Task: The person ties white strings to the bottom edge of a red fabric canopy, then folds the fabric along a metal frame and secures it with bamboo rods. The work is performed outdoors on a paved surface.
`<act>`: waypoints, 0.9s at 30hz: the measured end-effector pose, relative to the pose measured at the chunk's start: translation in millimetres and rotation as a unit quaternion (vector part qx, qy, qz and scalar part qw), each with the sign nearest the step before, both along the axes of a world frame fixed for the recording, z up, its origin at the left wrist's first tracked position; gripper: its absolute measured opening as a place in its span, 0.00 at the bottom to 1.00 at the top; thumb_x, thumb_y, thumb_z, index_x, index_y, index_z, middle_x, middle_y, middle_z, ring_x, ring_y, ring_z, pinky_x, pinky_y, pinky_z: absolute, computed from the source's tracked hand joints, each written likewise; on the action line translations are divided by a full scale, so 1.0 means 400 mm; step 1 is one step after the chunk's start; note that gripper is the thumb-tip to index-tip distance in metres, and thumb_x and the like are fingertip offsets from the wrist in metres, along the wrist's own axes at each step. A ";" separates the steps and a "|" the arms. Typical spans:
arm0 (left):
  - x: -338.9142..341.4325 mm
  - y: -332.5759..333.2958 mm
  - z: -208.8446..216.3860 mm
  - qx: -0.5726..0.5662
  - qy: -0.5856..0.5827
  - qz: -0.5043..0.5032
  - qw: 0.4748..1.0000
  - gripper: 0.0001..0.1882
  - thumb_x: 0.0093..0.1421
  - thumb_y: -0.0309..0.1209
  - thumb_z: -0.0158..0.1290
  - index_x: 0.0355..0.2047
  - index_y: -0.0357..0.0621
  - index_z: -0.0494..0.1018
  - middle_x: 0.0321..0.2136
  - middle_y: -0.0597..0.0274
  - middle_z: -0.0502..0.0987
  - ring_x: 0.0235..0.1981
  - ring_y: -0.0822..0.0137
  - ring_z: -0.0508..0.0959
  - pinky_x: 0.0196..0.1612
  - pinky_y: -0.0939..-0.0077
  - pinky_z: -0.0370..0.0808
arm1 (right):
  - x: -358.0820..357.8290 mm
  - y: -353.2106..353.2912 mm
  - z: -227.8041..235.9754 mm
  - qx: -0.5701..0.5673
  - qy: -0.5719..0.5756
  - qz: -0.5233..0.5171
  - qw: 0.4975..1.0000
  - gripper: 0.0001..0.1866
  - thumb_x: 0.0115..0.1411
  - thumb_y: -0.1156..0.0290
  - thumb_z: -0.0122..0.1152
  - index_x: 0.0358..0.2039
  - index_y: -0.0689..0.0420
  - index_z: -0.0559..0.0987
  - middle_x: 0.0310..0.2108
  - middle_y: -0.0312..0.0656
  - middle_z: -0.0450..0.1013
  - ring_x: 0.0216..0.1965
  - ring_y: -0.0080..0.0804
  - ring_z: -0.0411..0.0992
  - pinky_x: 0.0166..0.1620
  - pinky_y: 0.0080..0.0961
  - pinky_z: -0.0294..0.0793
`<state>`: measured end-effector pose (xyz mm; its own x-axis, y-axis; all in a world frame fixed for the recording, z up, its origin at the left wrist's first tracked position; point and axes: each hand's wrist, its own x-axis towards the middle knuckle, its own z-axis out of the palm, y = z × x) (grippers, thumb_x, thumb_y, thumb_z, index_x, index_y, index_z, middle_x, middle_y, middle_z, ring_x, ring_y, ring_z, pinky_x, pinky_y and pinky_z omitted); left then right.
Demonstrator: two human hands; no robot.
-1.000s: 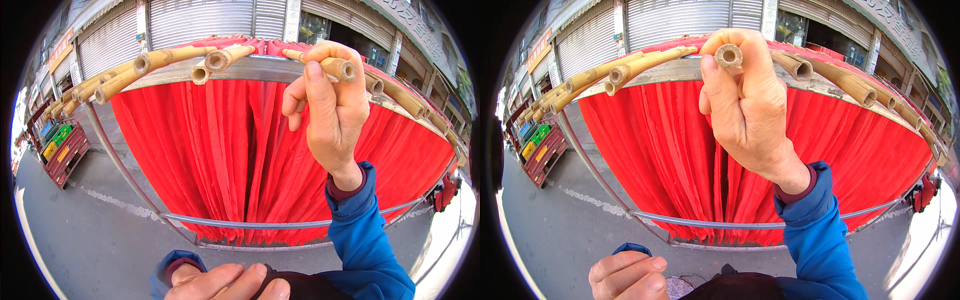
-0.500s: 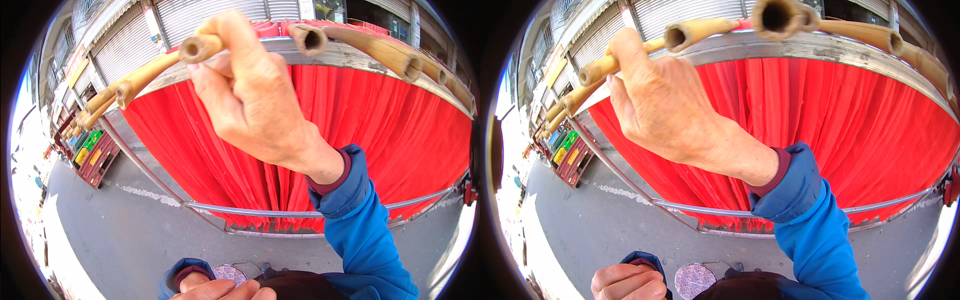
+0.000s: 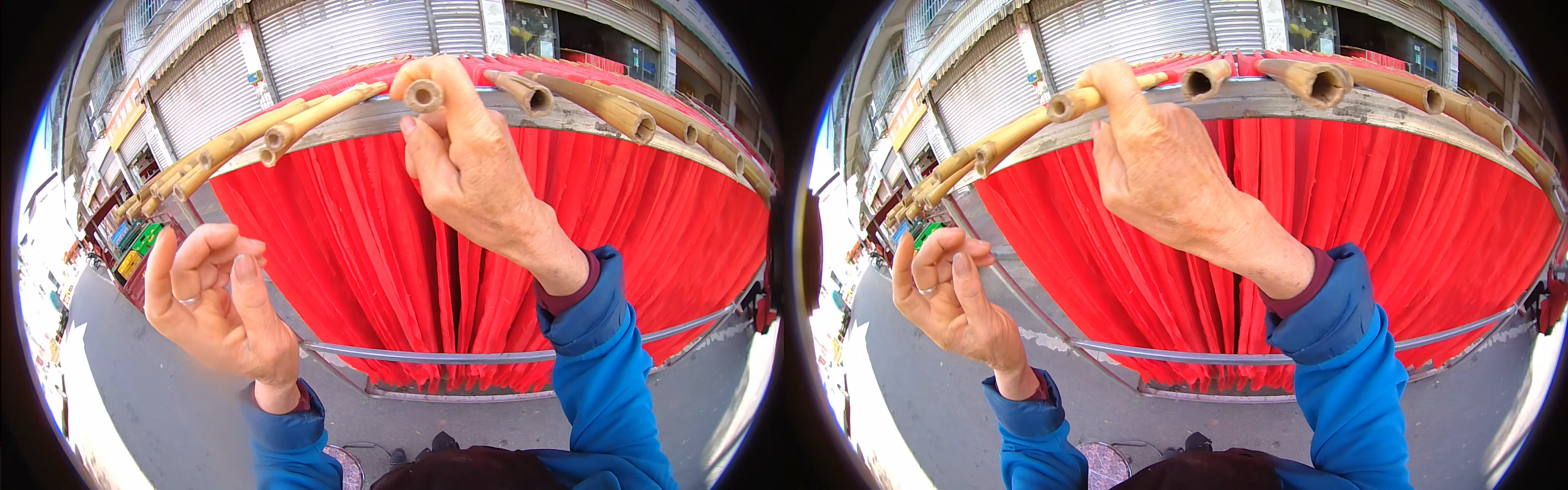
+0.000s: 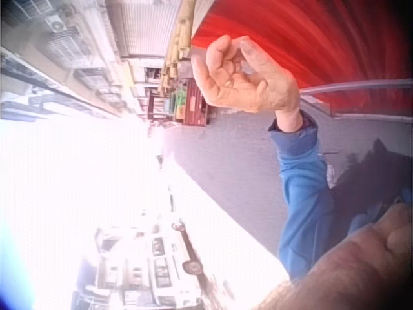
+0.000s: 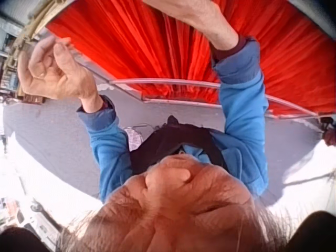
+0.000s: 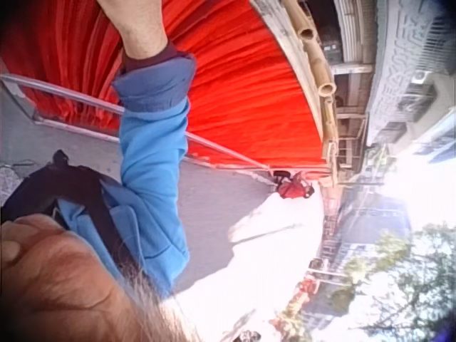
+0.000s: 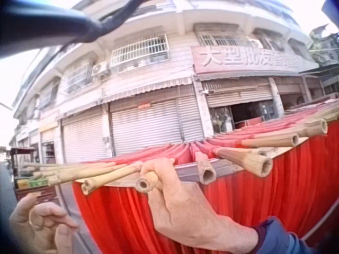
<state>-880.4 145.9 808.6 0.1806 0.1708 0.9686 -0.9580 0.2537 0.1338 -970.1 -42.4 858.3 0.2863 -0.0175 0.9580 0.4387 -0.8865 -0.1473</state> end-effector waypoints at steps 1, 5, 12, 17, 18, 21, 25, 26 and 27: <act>0.014 0.011 0.003 -0.003 0.030 0.001 1.000 0.25 0.60 0.18 0.49 0.57 0.34 0.56 0.40 0.47 0.72 0.33 0.67 0.75 0.39 0.76 0.74 | -0.006 0.007 0.003 0.014 0.013 0.013 1.000 0.14 0.61 0.83 0.47 0.46 0.54 0.64 0.14 0.32 0.63 0.16 0.13 0.61 0.19 0.16 0.56; 0.087 0.086 0.017 0.025 -0.033 0.028 0.999 0.22 0.60 0.19 0.49 0.55 0.33 0.59 0.42 0.49 0.73 0.35 0.68 0.76 0.41 0.76 0.74 | -0.060 0.062 0.030 0.061 0.054 -0.089 0.993 0.15 0.61 0.80 0.53 0.48 0.56 0.67 0.16 0.32 0.67 0.15 0.12 0.63 0.19 0.10 0.60; 0.209 0.128 0.072 0.080 -0.099 -0.021 0.992 0.27 0.54 0.19 0.57 0.55 0.34 0.64 0.39 0.55 0.73 0.31 0.71 0.74 0.36 0.79 0.75 | -0.032 0.230 0.058 -0.162 -0.071 -0.172 0.969 0.21 0.50 0.83 0.64 0.47 0.60 0.75 0.30 0.38 0.72 0.23 0.17 0.68 0.24 0.12 0.68; 0.244 0.126 0.131 0.097 -0.201 0.010 0.975 0.18 0.53 0.19 0.60 0.46 0.42 0.75 0.35 0.61 0.74 0.31 0.73 0.75 0.34 0.81 0.74 | 0.060 0.249 0.086 -0.233 -0.065 -0.266 0.933 0.07 0.53 0.81 0.64 0.34 0.63 0.80 0.32 0.41 0.72 0.26 0.25 0.71 0.26 0.18 0.71; 0.245 0.128 0.139 0.104 -0.205 0.023 0.973 0.16 0.53 0.19 0.60 0.43 0.41 0.77 0.34 0.61 0.74 0.31 0.72 0.75 0.34 0.81 0.73 | 0.063 0.249 0.087 -0.228 -0.059 -0.268 0.934 0.06 0.53 0.80 0.63 0.34 0.63 0.79 0.31 0.42 0.72 0.26 0.29 0.72 0.27 0.21 0.71; 0.239 0.123 0.146 0.073 -0.207 0.013 0.976 0.12 0.53 0.19 0.60 0.39 0.40 0.78 0.34 0.59 0.74 0.33 0.71 0.75 0.33 0.81 0.73 | 0.043 0.249 0.084 -0.230 -0.038 -0.292 0.928 0.06 0.54 0.81 0.63 0.33 0.64 0.79 0.32 0.42 0.73 0.28 0.28 0.74 0.27 0.18 0.72; 0.243 0.124 0.147 0.048 -0.214 0.008 0.976 0.12 0.51 0.18 0.60 0.37 0.39 0.78 0.32 0.59 0.73 0.32 0.68 0.75 0.33 0.79 0.73 | 0.019 0.242 0.083 -0.219 -0.023 -0.291 0.931 0.05 0.54 0.79 0.63 0.32 0.64 0.78 0.31 0.42 0.72 0.27 0.29 0.73 0.27 0.20 0.72; 0.245 0.128 0.148 0.056 -0.207 0.004 0.977 0.11 0.53 0.19 0.59 0.38 0.40 0.78 0.34 0.59 0.74 0.35 0.69 0.75 0.35 0.79 0.73 | 0.013 0.240 0.083 -0.203 -0.019 -0.285 0.937 0.04 0.55 0.78 0.63 0.31 0.63 0.78 0.30 0.42 0.71 0.26 0.32 0.72 0.27 0.23 0.71; 0.246 0.131 0.148 0.062 -0.205 0.013 0.977 0.11 0.54 0.18 0.58 0.38 0.40 0.78 0.35 0.58 0.74 0.35 0.67 0.75 0.35 0.79 0.73 | 0.007 0.237 0.083 -0.186 -0.013 -0.276 0.943 0.04 0.55 0.76 0.63 0.30 0.62 0.77 0.29 0.42 0.70 0.25 0.35 0.72 0.27 0.25 0.71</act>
<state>-782.0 198.2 868.0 -0.2304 0.0477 0.9719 -0.9434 0.2338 -0.2352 -967.3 52.5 891.6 0.3089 0.1814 0.9336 -0.1057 -0.9690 0.2233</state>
